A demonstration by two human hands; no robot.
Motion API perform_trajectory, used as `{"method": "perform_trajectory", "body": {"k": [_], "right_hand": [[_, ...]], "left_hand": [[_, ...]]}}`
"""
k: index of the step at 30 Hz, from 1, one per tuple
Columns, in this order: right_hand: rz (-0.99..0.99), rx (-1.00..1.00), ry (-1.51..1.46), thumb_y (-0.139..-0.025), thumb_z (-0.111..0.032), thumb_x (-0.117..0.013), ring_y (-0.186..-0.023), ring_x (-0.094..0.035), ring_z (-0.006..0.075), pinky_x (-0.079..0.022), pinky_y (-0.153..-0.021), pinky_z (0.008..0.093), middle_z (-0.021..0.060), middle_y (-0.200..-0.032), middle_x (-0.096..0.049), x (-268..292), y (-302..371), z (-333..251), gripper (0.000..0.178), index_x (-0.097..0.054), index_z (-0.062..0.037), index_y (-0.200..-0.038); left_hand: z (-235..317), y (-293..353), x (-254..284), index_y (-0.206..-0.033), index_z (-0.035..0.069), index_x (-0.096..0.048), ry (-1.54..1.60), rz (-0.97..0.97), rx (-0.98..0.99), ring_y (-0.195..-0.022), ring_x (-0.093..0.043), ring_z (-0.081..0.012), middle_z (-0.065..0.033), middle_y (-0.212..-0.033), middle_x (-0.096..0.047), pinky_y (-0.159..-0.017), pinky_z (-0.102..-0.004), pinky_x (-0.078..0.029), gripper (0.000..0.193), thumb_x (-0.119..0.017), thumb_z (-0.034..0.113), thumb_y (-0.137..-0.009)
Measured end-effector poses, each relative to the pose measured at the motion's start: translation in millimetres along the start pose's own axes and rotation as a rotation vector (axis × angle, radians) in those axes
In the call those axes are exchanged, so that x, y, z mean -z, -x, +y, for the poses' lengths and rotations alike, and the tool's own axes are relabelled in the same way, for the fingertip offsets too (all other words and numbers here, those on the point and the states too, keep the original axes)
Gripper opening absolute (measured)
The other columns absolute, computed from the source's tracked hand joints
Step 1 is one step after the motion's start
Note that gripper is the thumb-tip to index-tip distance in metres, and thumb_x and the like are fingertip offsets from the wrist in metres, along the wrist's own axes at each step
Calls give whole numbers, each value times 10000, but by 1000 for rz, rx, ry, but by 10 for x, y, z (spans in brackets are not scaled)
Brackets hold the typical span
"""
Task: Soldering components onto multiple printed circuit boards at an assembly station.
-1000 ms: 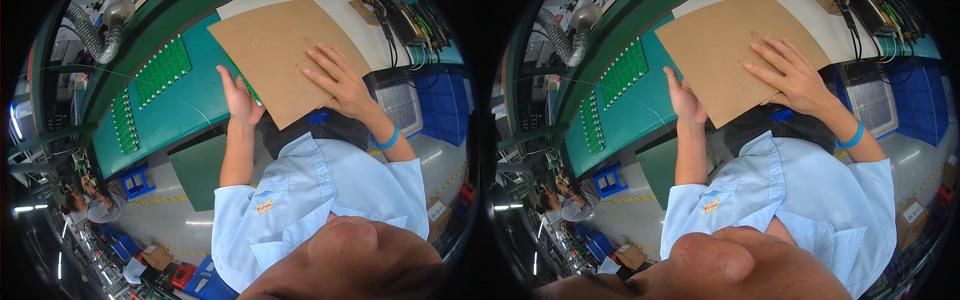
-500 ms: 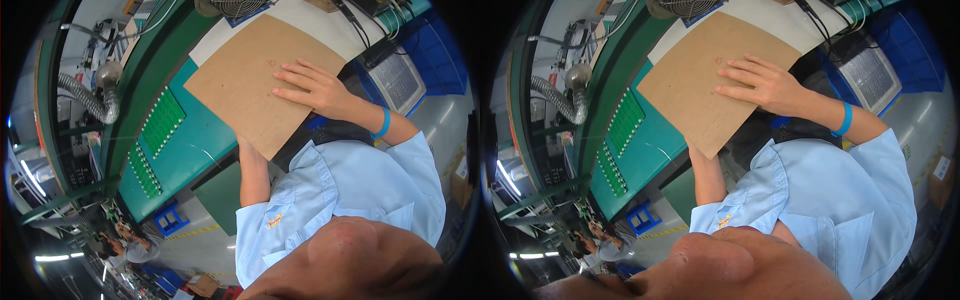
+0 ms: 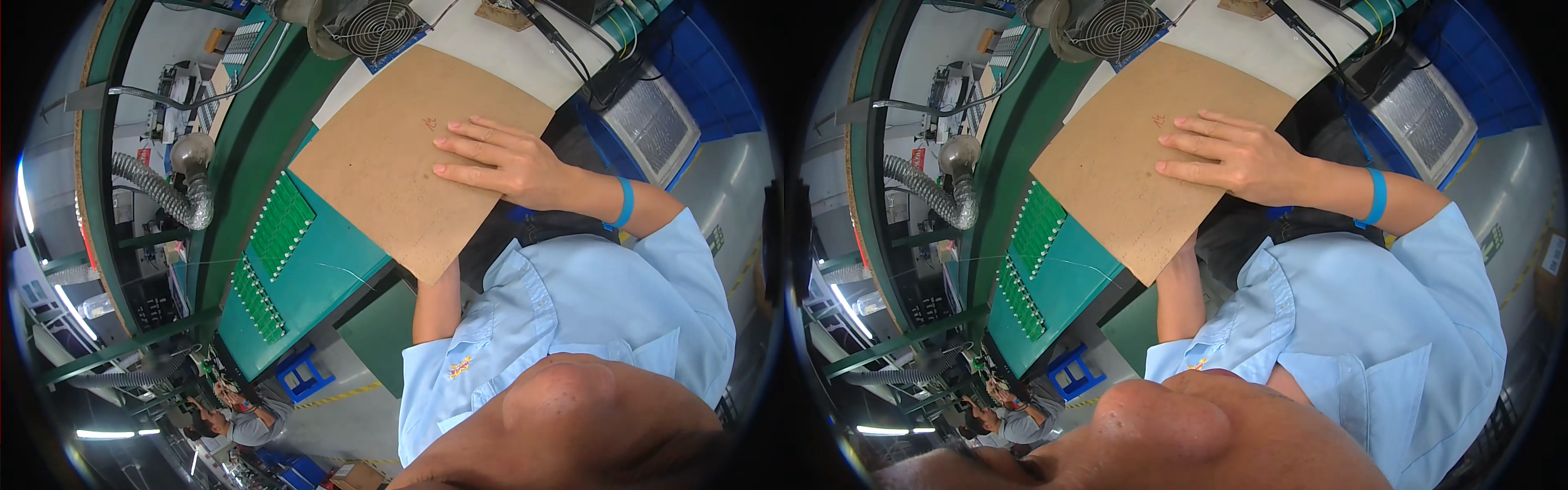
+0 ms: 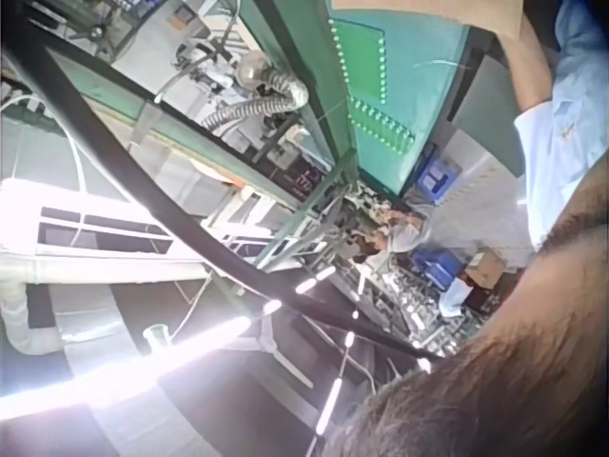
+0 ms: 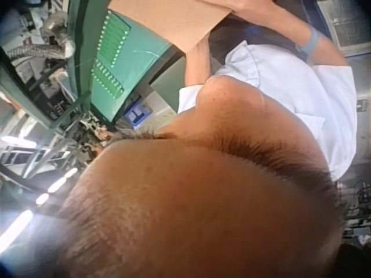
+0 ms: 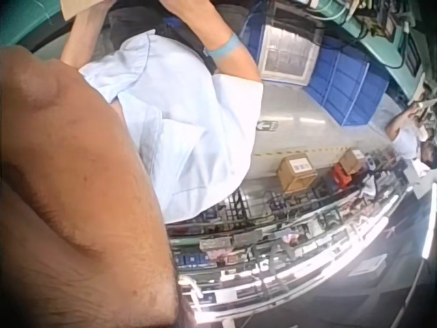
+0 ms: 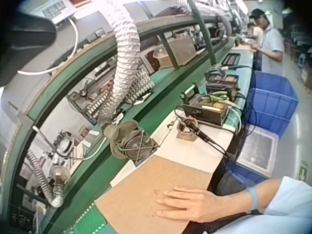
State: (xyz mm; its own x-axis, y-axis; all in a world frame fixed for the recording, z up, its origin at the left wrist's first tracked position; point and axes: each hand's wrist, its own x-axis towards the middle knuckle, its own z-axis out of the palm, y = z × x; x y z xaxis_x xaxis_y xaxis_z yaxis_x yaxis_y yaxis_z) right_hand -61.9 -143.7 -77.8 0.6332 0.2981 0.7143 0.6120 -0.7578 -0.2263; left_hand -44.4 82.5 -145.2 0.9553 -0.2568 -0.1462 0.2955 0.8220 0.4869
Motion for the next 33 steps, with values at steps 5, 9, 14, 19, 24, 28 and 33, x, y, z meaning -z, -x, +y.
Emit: {"method": "perform_trajectory", "body": {"k": [5, 9, 14, 19, 24, 28, 33], "right_hand": [[52, 28, -198, -944, -142, -680, -1341, -631, 310, -517, -1142, 418, 131, -1442, -663, 148, -239, -118, 361, -741, -99, -1296], [288, -214, -775, -1030, -155, -628, -1276, -670, 254, -552, -1085, 373, 112, -1371, -698, 172, -442, -231, 332, -701, -98, -1348], [310, -823, -1251, -1127, -280, -534, -1228, -693, 219, -582, -1009, 346, 133, -1358, -691, 134, -285, -303, 368, -614, -54, -1406], [567, -936, -1756, -1158, -404, -432, -1179, -707, 189, -581, -1003, 345, 93, -1319, -695, 77, -229, -452, 461, -479, -89, -1491], [651, -1100, -1795, -1157, -449, -409, -1107, -738, 200, -606, -818, 266, 123, -1377, -660, -34, -66, -591, 519, -453, -70, -1509], [673, -1160, -1885, -1151, -408, -455, -1070, -740, 187, -603, -791, 266, 121, -1298, -692, -150, 170, -558, 471, -515, -42, -1442], [105, -1203, -1732, -1134, -333, -521, -955, -729, 154, -588, -744, 266, 110, -1158, -728, 90, 509, -331, 382, -595, -12, -1328]], "left_hand": [[131, 74, -287, -1479, 155, -581, -71, -191, -67, -1272, -663, -290, -104, -1420, -671, -1084, -489, -551, 518, -541, 479, -1077], [215, 75, -793, -1559, 101, -490, -651, -78, -339, -1412, -555, -310, -149, -1530, -580, -1193, -529, -413, 571, -515, 437, -1098], [58, 78, -1342, -1621, -46, -312, -1185, -277, -778, -1482, -446, -414, -246, -1604, -471, -1232, -566, -290, 740, -567, 394, -1083], [108, 161, -1243, -1625, -71, -283, -1920, -369, -763, -1535, -355, -446, -268, -1595, -472, -1256, -633, -149, 951, -745, 421, -956], [205, 180, -1285, -1606, -58, -341, -2088, -496, -485, -1529, -372, -445, -275, -1593, -471, -1249, -662, -143, 1054, -853, 437, -829], [239, 133, -1220, -1568, -34, -427, -2165, -578, -347, -1531, -376, -431, -257, -1598, -475, -1256, -660, -140, 1060, -895, 458, -755], [240, 75, -1132, -1506, 5, -534, -2224, -601, -294, -1534, -382, -409, -223, -1603, -484, -1264, -658, -143, 1001, -921, 458, -701]]}}
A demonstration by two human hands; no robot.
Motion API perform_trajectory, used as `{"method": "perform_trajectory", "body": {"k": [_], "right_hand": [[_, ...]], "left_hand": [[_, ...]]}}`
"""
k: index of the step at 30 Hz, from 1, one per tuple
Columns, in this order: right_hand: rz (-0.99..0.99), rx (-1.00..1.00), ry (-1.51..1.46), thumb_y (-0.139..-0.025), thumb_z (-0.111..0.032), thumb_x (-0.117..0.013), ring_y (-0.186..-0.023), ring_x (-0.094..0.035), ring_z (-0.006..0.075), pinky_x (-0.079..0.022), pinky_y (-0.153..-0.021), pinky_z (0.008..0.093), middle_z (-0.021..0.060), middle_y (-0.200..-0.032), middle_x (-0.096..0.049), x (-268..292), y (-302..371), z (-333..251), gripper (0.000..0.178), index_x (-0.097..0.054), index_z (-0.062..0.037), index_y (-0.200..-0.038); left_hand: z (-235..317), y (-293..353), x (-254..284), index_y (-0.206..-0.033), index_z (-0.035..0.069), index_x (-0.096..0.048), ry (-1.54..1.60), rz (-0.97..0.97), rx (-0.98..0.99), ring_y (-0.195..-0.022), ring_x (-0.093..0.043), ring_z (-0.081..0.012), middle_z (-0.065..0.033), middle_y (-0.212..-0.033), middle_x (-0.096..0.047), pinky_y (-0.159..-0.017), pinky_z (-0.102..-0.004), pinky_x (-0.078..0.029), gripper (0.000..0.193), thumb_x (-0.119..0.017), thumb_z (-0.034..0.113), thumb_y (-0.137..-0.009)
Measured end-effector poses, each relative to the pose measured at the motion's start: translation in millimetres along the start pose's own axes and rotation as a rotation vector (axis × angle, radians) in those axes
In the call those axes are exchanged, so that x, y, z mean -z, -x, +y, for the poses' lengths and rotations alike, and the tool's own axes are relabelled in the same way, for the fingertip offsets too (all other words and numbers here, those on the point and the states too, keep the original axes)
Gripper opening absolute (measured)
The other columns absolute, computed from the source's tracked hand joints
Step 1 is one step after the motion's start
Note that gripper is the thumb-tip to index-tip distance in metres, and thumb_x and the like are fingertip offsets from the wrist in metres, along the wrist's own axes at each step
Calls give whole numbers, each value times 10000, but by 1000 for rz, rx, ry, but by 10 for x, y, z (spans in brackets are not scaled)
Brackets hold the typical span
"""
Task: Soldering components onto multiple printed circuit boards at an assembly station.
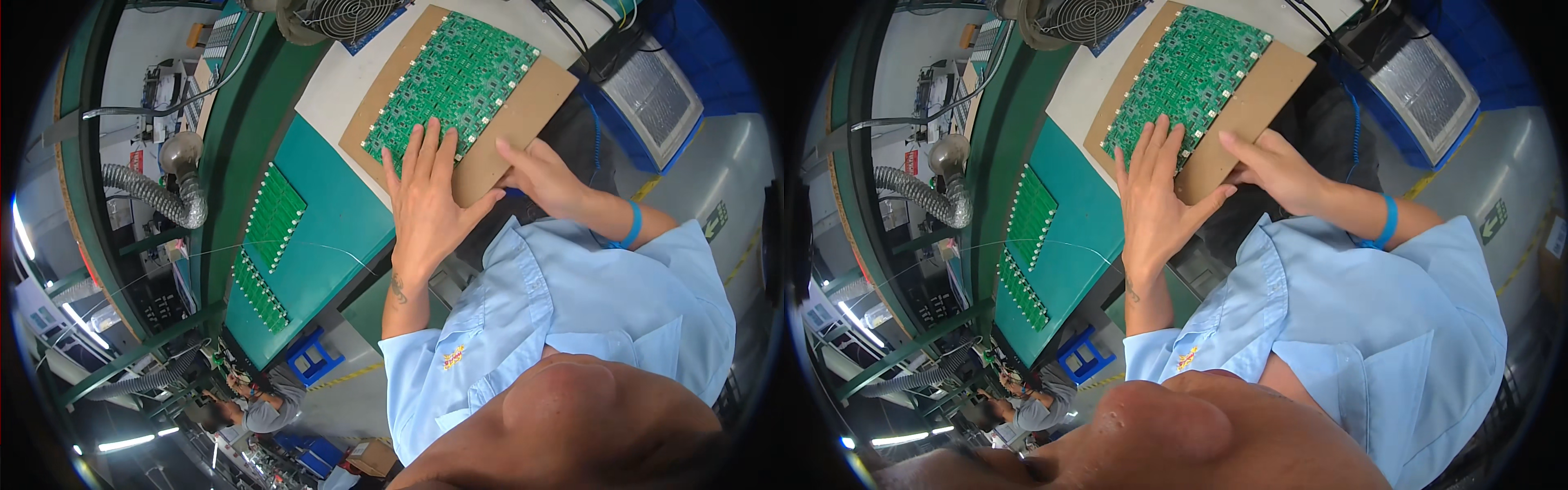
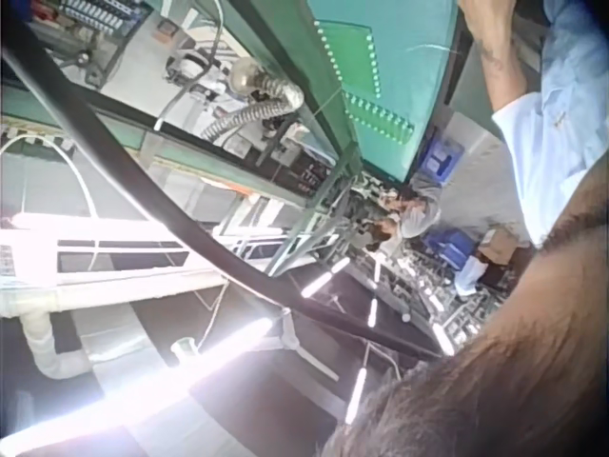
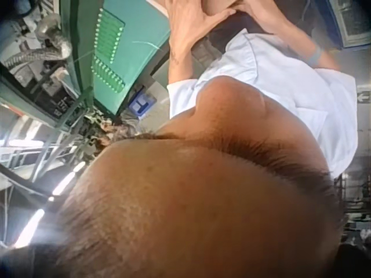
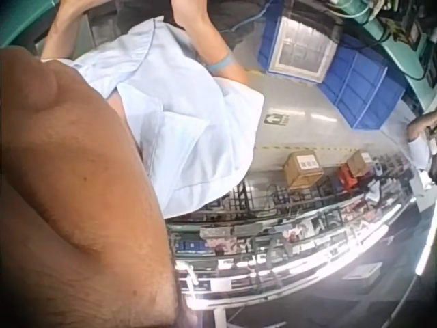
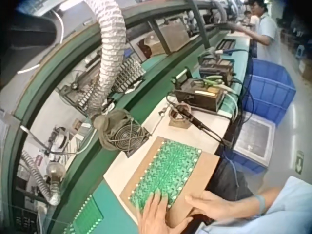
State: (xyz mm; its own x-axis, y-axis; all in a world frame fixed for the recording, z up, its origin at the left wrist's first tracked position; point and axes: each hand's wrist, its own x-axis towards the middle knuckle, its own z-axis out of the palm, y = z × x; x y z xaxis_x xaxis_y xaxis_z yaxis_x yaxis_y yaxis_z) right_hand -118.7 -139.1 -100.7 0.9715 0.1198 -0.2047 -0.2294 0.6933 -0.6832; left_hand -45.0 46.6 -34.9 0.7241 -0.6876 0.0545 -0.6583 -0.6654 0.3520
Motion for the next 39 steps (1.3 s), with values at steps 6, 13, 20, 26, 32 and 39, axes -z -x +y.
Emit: {"method": "perform_trajectory", "body": {"k": [6, 13, 20, 26, 32, 39], "right_hand": [[-69, -73, 398, -1102, -246, -586, -774, -653, 104, -526, -663, 230, 99, -997, -743, 323, -103, 6, 274, -685, 8, -1127], [-102, -76, 573, -1093, -264, -604, -648, -577, 82, -463, -590, 210, 80, -876, -744, 421, -234, -57, 298, -720, -6, -998], [-33, -72, 752, -1081, -267, -624, -538, -511, 72, -410, -509, 211, 41, -736, -715, 280, -99, -261, 314, -732, -19, -922], [117, 261, 217, -1064, -180, -629, -588, -579, 83, -483, -531, 214, 85, -925, -754, 269, -401, -700, 274, -664, -17, -1281], [57, 385, -352, -1108, -337, -589, -778, -683, 147, -597, -682, 227, 133, -1150, -706, 546, -1021, -966, 435, -556, 30, -1338], [286, 637, -69, -1113, -276, -580, -790, -666, 149, -576, -687, 225, 134, -1128, -694, 604, -1009, -995, 403, -548, 27, -1376]], "left_hand": [[-126, -104, -162, -1439, 61, -629, -61, 66, 11, -1522, -427, -365, -166, -1570, -550, -1262, -648, -199, 951, -960, 433, -629], [-292, -180, -175, -1458, 46, -604, -22, 51, -12, -1547, -377, -377, -172, -1608, -497, -1261, -660, -178, 950, -943, 450, -667], [-348, -222, -190, -1455, 66, -617, 47, 91, -34, -1550, -384, -372, -144, -1610, -510, -1259, -660, -190, 947, -955, 445, -655], [-305, -151, -203, -1465, 75, -606, 41, 211, -21, -1539, -385, -373, -141, -1603, -508, -1265, -628, -189, 913, -925, 448, -695], [-297, 509, -87, -1342, 90, -675, 14, 468, 89, -1291, -560, -332, -101, -1434, -616, -1126, -491, -382, 585, -854, 228, -803], [-710, 1537, 131, -1213, 83, -749, -324, 316, 452, -1064, -624, -264, -83, -1294, -688, -960, -345, -503, 620, -529, -217, -717]]}}
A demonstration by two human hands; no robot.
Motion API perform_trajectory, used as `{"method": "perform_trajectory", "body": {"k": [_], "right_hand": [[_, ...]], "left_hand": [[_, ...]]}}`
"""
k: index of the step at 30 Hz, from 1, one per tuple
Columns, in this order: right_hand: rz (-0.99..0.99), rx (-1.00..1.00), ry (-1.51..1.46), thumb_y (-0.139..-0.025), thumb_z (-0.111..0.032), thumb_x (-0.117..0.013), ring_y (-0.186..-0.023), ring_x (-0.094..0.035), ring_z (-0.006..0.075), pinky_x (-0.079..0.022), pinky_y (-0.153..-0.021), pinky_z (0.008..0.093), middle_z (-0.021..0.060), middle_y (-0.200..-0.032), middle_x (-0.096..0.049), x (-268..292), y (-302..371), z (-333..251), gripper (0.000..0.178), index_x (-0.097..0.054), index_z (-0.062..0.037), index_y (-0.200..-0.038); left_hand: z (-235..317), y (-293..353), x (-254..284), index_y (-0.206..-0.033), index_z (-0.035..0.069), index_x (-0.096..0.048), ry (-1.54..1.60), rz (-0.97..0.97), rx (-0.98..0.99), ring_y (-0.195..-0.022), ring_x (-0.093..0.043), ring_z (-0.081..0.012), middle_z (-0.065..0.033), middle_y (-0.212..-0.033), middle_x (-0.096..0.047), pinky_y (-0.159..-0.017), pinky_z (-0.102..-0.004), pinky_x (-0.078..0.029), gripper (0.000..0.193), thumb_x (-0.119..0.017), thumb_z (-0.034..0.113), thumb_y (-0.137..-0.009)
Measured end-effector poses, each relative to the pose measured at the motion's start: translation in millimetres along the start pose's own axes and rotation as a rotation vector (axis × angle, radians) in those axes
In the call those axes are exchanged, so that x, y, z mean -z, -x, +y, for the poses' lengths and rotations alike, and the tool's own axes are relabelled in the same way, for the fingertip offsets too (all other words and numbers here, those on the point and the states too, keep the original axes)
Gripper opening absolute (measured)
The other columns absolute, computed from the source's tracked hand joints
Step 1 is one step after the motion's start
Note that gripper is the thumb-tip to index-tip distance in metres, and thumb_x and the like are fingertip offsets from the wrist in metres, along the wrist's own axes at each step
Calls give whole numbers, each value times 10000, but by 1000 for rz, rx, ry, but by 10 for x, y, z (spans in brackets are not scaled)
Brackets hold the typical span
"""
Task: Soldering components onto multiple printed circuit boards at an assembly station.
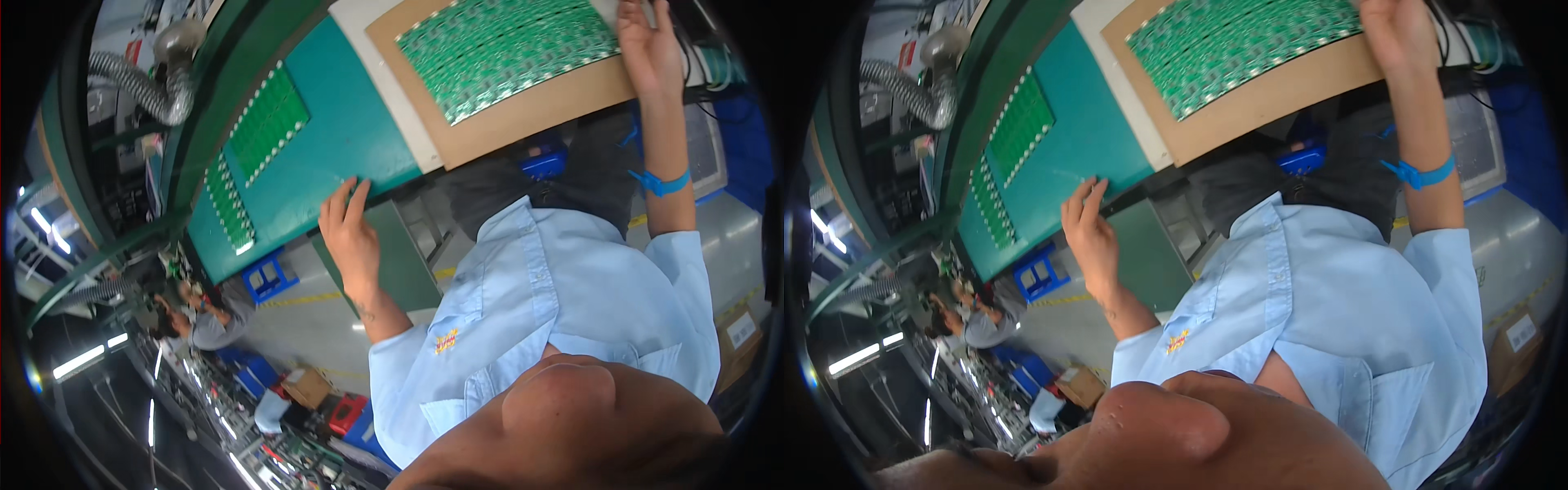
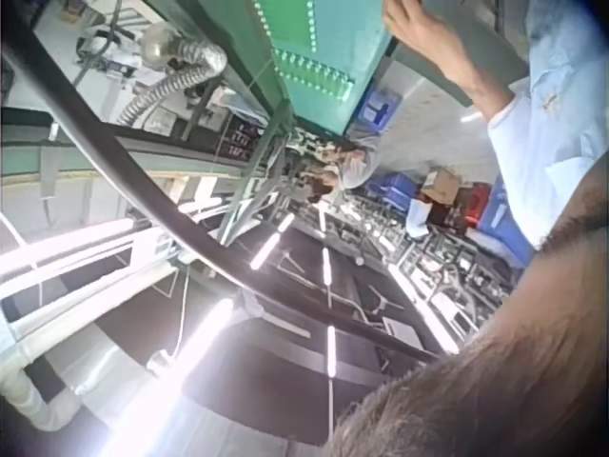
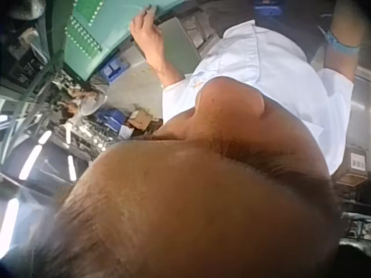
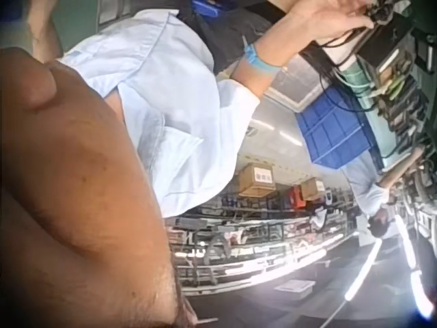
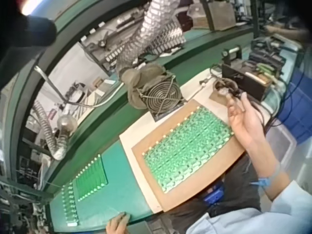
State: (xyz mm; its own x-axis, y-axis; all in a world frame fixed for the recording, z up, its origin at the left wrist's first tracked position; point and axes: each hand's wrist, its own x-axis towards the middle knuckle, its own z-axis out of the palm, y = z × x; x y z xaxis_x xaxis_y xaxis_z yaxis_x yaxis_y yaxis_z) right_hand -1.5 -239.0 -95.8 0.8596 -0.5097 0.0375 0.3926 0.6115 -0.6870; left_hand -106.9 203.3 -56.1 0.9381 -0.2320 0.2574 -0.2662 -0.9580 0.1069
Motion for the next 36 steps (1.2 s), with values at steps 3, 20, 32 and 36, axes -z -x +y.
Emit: {"method": "perform_trajectory", "body": {"k": [3, 20, 32, 36], "right_hand": [[80, 180, 138, -1115, -250, -576, -796, -659, 150, -567, -690, 225, 134, -1119, -689, 11, -30, 71, 393, -544, 25, -1393], [130, 415, 716, -1062, -95, -604, -813, -601, 135, -517, -758, 255, 115, -1071, -676, 311, 268, -282, 373, -540, 3, -1416], [-434, 234, 557, -910, 38, -764, -822, -723, 173, -614, -750, 270, 137, -1024, -762, -10, 987, -155, 474, -604, 3, -1354], [-471, 251, 561, -875, 49, -792, -835, -727, 170, -612, -745, 269, 140, -1038, -767, -83, 1193, -163, 495, -612, -4, -1333]], "left_hand": [[-87, 99, -36, -1150, 82, -762, 105, 13, 16, -1049, -644, -269, -60, -1276, -711, -949, -364, -524, 502, -617, -171, -742], [120, -46, -59, -999, 43, -706, 100, 95, -119, -912, -626, -230, -42, -1085, -722, -796, -327, -515, 204, -743, -78, -839], [1470, -888, -320, -985, 30, -648, 770, -59, -275, -609, -498, -166, -74, -871, -627, -548, -292, -426, 128, -745, -10, -910], [1767, -897, -375, -984, 19, -655, 965, -208, -304, -615, -510, -161, -72, -872, -622, -554, -282, -435, 122, -739, -31, -910]]}}
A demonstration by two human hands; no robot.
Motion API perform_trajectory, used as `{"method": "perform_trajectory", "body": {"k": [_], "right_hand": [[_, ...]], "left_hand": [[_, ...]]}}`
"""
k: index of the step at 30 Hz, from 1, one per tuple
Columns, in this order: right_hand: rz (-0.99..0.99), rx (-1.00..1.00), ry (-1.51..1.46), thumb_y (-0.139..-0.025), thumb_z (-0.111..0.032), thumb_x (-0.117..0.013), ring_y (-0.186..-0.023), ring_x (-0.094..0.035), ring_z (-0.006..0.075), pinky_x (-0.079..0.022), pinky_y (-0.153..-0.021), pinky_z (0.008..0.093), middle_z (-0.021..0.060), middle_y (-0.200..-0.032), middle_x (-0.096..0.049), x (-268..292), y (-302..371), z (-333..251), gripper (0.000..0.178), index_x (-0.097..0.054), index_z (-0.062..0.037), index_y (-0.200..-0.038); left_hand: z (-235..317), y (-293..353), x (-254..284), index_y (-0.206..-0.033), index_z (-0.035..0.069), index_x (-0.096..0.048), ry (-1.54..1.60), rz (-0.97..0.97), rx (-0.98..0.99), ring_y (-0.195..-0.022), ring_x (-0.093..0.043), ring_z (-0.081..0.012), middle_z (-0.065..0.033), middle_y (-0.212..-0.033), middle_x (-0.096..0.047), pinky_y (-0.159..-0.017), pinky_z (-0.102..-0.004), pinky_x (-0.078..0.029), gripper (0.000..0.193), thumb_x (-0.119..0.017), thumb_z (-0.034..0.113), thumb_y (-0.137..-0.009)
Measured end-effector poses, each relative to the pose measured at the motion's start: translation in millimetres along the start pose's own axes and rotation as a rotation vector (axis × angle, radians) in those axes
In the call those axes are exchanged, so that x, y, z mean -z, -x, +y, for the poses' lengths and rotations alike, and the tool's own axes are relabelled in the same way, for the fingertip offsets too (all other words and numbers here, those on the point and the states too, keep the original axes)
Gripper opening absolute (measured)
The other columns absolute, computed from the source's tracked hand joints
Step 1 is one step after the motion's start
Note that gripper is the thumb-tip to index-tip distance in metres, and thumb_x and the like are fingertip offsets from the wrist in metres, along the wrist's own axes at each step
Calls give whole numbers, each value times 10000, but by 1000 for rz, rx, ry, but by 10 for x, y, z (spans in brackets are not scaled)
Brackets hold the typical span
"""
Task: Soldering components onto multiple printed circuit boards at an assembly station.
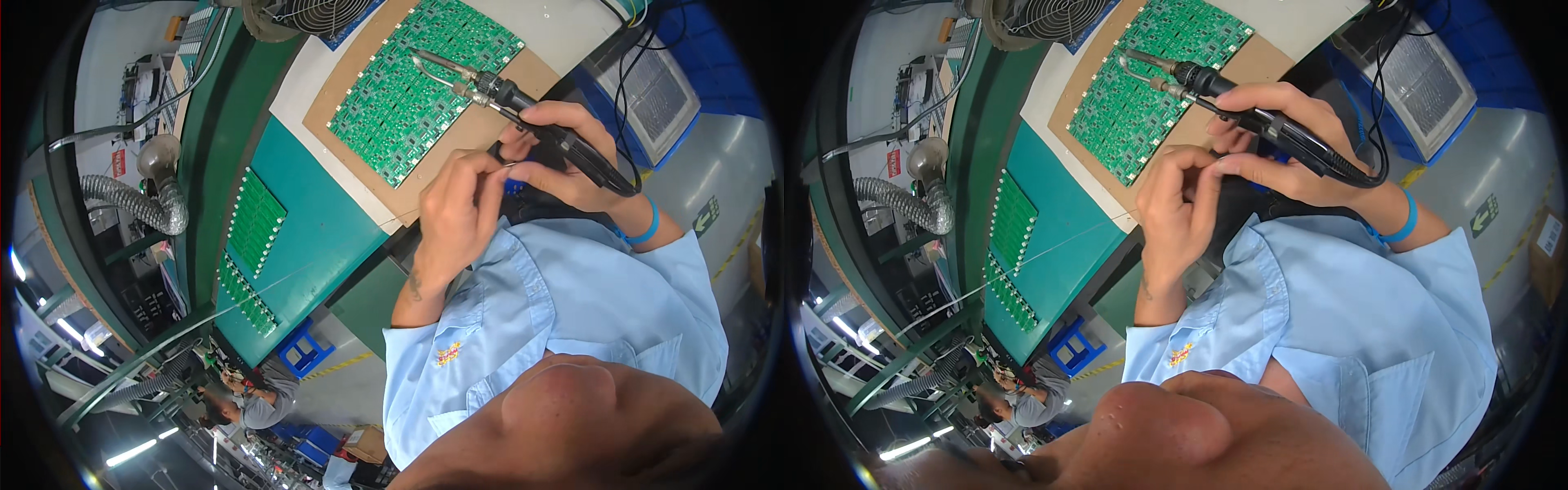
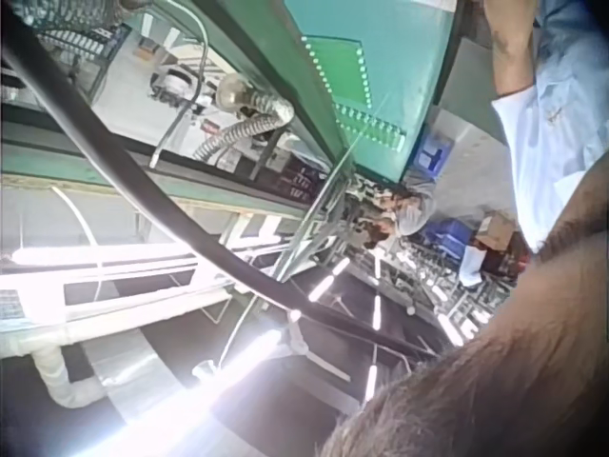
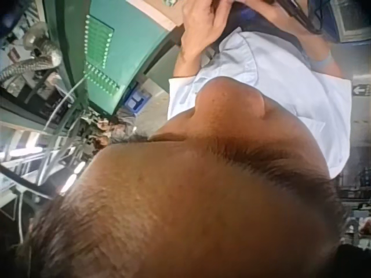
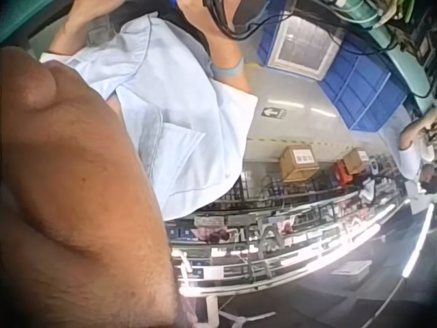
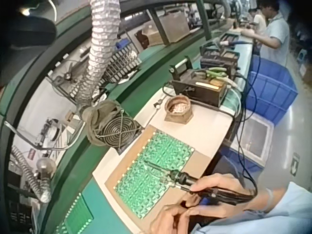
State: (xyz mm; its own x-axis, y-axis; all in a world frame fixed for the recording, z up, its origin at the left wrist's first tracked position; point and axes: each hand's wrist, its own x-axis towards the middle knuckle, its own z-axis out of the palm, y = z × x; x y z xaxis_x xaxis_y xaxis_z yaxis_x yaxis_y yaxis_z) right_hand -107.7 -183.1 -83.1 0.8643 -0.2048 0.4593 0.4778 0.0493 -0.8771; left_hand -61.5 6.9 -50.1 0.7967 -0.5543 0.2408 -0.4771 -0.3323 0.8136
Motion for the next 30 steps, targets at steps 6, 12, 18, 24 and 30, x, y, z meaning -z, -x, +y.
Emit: {"method": "perform_trajectory", "body": {"k": [6, 12, 18, 24, 30], "right_hand": [[-23, -33, 52, -857, 49, -809, -857, -731, 166, -616, -769, 274, 143, -1060, -769, 66, 32, 18, 489, -618, -9, -1304], [-79, -17, 81, -884, 52, -782, -869, -731, 160, -614, -784, 274, 144, -1080, -768, 175, 4, 80, 482, -607, -2, -1331], [-10, -29, 208, -936, 17, -743, -866, -721, 161, -598, -785, 265, 150, -1091, -763, 301, -49, -60, 430, -610, 6, -1345], [68, -64, 220, -933, -43, -763, -833, -695, 155, -567, -757, 240, 138, -1069, -754, 433, 80, -214, 422, -621, 18, -1326], [65, 37, 385, -866, -55, -795, -745, -653, 152, -529, -674, 238, 130, -1005, -745, 569, 115, -260, 420, -643, 25, -1249]], "left_hand": [[8, 15, -125, -979, 11, -674, 151, 16, 12, -655, -548, -182, -72, -902, -640, -590, -281, -461, 129, -742, -46, -886], [-33, 31, 16, -980, 19, -708, -204, 65, -220, -739, -579, -229, -75, -969, -677, -682, -315, -494, 163, -748, -48, -837], [-151, -143, 363, -968, 40, -739, -344, 56, -154, -845, -597, -236, -63, -977, -688, -776, -349, -494, 151, -745, -34, -837], [-296, -490, 445, -952, 28, -738, -255, -1, -78, -854, -597, -227, -58, -934, -675, -782, -341, -491, 96, -753, -5, -863], [-318, -701, 499, -940, 15, -729, -172, -142, 94, -867, -604, -216, -55, -958, -690, -777, -339, -499, 55, -743, 27, -889]]}}
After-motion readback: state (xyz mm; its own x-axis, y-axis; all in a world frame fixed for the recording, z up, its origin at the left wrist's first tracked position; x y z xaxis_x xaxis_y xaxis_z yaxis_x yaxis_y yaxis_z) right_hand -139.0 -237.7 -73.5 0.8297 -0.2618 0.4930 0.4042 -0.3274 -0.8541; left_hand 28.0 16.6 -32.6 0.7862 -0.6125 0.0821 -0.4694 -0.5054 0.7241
